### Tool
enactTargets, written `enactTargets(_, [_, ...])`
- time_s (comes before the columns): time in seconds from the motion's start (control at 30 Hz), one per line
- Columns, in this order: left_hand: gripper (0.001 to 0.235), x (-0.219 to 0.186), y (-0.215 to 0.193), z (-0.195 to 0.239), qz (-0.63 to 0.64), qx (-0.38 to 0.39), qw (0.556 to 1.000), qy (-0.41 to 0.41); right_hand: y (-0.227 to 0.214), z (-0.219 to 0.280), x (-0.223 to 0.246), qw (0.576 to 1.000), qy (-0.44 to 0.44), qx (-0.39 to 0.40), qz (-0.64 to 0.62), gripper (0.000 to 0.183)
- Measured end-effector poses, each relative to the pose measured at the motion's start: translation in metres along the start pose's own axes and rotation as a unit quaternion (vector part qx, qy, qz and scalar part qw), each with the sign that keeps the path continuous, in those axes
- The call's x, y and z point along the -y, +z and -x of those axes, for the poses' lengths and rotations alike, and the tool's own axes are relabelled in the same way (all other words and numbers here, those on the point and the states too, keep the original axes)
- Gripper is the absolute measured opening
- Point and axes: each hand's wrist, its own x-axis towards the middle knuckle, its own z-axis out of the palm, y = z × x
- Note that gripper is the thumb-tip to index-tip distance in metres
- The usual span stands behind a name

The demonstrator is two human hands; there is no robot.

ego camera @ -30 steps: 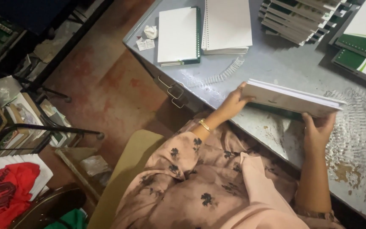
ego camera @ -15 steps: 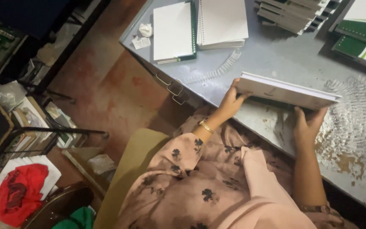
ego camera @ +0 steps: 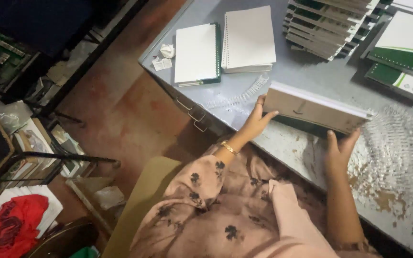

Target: Assembling notebooks by manually aligning covers with stacks of paper and stacking them for binding.

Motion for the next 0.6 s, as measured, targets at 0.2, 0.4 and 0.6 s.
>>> enactTargets(0.2, [0.038,-0.009,0.014,0.027,-0.006,-0.067,0.995,0.072,0.005,0.013,0.006,1.000,0.012,-0.023,-0.016,0.069])
enactTargets(0.4, [0.041,-0.034,0.014,0.044,0.011,-0.016,1.000,0.014,-0.005,0.015,0.002,0.995,0.031,0.013,0.098,0.071])
enactTargets(0.6, [0.064,-0.026,0.010,0.045,-0.099,-0.039,0.994,0.023,-0.009,0.015,-0.009,0.986,0.034,0.028,0.160,0.075])
